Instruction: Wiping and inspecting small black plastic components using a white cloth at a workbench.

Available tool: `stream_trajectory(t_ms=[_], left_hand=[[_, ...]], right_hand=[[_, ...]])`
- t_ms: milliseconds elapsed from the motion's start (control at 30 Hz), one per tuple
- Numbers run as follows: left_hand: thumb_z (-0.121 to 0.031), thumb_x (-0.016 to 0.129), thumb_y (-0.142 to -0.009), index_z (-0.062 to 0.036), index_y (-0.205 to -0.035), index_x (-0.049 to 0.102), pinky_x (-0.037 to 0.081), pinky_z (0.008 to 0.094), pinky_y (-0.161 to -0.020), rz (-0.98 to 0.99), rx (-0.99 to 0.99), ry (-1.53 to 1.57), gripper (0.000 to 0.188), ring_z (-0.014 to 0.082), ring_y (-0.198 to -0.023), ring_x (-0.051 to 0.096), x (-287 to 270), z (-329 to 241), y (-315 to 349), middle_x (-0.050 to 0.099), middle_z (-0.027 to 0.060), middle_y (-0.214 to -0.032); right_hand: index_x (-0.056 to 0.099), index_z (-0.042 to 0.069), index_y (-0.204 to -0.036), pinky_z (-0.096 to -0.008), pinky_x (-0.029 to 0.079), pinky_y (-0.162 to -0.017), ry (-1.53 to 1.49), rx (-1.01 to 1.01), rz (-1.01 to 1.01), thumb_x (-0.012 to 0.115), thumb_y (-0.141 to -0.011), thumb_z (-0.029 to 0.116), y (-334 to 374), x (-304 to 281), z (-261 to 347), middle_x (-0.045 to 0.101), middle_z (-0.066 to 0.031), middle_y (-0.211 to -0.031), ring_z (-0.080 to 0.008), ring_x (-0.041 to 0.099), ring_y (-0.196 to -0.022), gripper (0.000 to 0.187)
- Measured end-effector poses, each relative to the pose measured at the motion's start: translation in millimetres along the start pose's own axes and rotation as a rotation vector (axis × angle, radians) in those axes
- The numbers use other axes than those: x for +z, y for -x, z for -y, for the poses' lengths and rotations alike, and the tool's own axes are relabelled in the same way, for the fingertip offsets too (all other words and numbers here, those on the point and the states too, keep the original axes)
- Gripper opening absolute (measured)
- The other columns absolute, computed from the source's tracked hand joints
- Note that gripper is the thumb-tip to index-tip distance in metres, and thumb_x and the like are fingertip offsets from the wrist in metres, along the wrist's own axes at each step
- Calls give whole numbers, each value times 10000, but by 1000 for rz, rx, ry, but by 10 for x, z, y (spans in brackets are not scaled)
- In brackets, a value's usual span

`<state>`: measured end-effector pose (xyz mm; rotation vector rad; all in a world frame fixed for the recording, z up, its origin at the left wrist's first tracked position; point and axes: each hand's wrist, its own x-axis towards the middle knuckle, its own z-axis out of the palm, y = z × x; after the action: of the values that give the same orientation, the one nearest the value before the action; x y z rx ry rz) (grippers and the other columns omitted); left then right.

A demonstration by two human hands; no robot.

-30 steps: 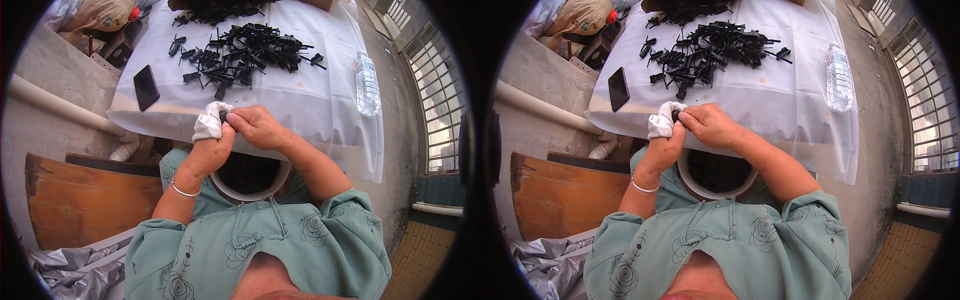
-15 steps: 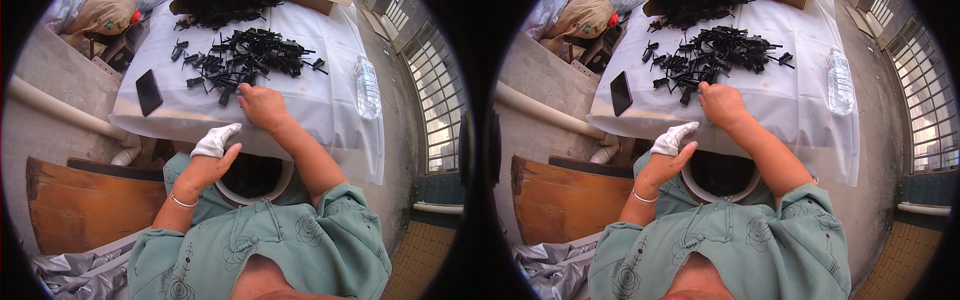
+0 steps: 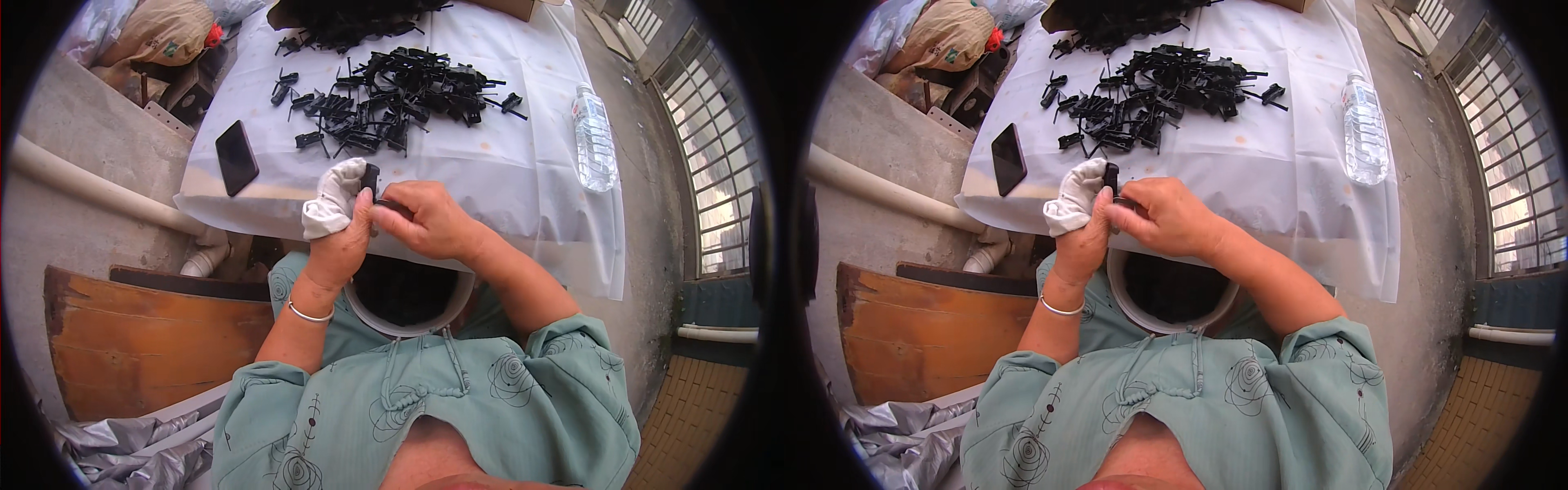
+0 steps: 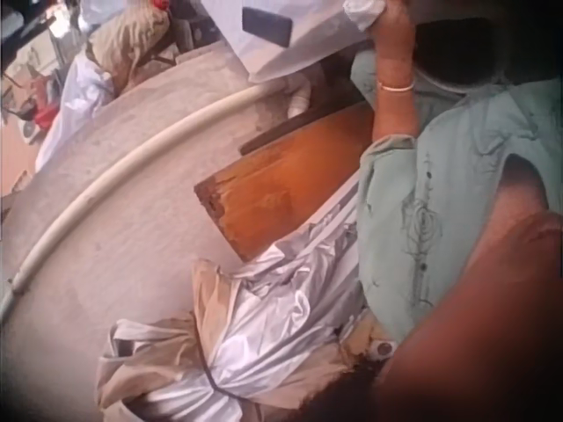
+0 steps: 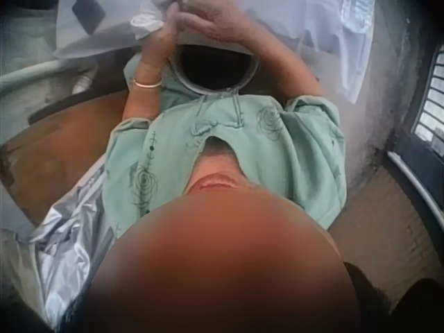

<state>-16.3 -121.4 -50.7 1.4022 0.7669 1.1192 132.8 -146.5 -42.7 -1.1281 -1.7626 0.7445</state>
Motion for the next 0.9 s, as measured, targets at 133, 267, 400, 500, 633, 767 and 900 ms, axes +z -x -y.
stream_trajectory(t_ms=[133,267,400,500,633,767,900], left_hand=[[-53,472,-894,2,-1130,483,396,173,-508,57,-36,20,243,34,-638,464,-9,-1,14,545,22,-905],[-18,481,-852,4,-1105,494,406,171,-503,225,-85,-105,253,30,-586,472,14,-49,25,554,20,-862],[-12,497,-837,14,-1099,495,418,174,-504,120,-122,-39,263,33,-590,497,71,-86,13,564,28,-843],[-13,504,-830,26,-1095,498,443,196,-538,82,-178,-50,268,59,-627,526,95,-109,17,572,45,-850],[12,490,-842,21,-1110,485,433,182,-599,91,152,-480,269,46,-692,500,69,36,37,575,37,-892],[20,491,-837,24,-1116,482,427,191,-657,102,345,-665,280,55,-756,497,48,114,29,566,46,-924],[-28,525,-820,28,-1047,495,460,265,-726,35,118,-286,235,146,-764,550,87,-18,32,568,66,-853]], right_hand=[[522,15,-664,-295,385,-477,266,-207,-250,644,-784,166,33,-19,-25,532,-109,-594,-232,465,-500,228],[529,10,-678,-288,394,-492,195,-31,-286,622,-809,169,-3,-36,-106,530,-102,-594,-196,470,-502,226],[555,-6,-717,-289,401,-520,-174,140,-114,533,-874,189,21,-108,-122,527,-96,-593,-150,467,-528,251],[555,-15,-718,-314,398,-524,-112,60,-72,495,-892,198,37,-78,-138,522,-122,-590,-182,457,-526,281],[545,-17,-700,-343,396,-530,-123,199,-60,484,-890,201,42,3,-74,509,-163,-580,-244,439,-519,296],[569,-14,-742,-278,407,-556,-195,280,-123,478,-909,204,71,166,-215,522,-33,-603,-95,440,-591,290],[570,-7,-770,-257,408,-583,-324,205,-44,483,-910,215,57,77,-201,508,-15,-618,-78,441,-624,276]])
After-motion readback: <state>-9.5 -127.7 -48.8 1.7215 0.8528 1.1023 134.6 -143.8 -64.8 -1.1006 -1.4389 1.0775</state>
